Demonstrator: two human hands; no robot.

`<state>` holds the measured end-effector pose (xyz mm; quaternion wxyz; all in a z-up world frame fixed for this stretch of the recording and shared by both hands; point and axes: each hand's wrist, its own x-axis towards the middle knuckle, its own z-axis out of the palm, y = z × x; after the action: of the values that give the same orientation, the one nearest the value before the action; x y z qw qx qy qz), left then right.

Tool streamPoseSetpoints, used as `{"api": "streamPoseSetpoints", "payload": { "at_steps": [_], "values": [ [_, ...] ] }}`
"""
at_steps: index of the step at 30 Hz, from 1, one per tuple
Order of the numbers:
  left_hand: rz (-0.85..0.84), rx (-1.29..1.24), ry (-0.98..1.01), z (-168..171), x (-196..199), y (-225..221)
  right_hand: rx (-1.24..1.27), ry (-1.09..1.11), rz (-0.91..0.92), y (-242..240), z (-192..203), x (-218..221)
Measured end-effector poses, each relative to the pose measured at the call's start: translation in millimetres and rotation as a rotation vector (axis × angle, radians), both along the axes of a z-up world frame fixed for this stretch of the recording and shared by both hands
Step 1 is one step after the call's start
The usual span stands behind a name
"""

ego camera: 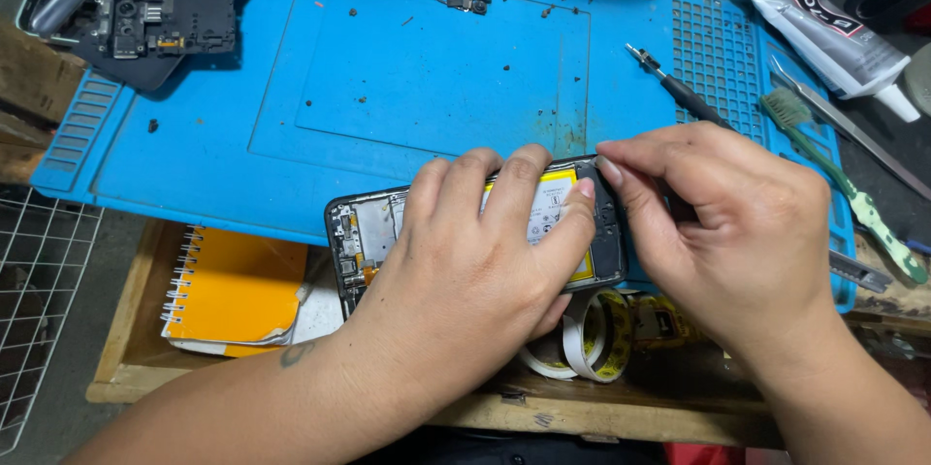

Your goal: The person uses a metal spudger to pry and lift a small component near the bottom edge of a disassembled smartphone. They then use a green brush to clean the internal area and a screwdriver to remove screws from the battery connector bracket. Finally, they use tweezers to lift and remove the bracket from the phone chassis.

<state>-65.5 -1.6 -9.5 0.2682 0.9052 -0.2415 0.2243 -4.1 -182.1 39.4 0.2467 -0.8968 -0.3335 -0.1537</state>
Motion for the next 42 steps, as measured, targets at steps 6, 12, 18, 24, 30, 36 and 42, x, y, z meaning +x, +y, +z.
{"api": "streamPoseSetpoints", "payload": {
  "at_steps": [6,12,18,24,30,36,42],
  "values": [
    [0.019,0.017,-0.025,-2.1,-0.3,-0.5,0.001,0.010,0.018,-2.0,-1.2,3.2],
    [0.064,0.067,-0.081,-3.7,0.3,-1.4,0.011,0.038,-0.004,-2.2,-1.9,2.3],
    [0.089,0.096,-0.106,-3.0,-1.4,-2.4,-0.003,-0.029,0.018,-1.7,-1.8,0.0],
    [0.085,0.099,-0.107,-2.7,-1.5,-2.5,-0.011,-0.027,0.032,-1.9,-0.9,1.4],
    [0.092,0.101,-0.098,-2.5,-2.3,-2.8,-0.023,0.015,0.027,-2.4,0.9,2.0],
    [0.086,0.097,-0.094,-3.4,-2.5,-2.4,-0.036,0.043,0.019,-3.3,1.5,2.7],
    [0.086,0.101,-0.090,-3.6,-2.2,-2.4,-0.056,0.019,0.037,-5.2,-1.1,2.4]
  ]
}}
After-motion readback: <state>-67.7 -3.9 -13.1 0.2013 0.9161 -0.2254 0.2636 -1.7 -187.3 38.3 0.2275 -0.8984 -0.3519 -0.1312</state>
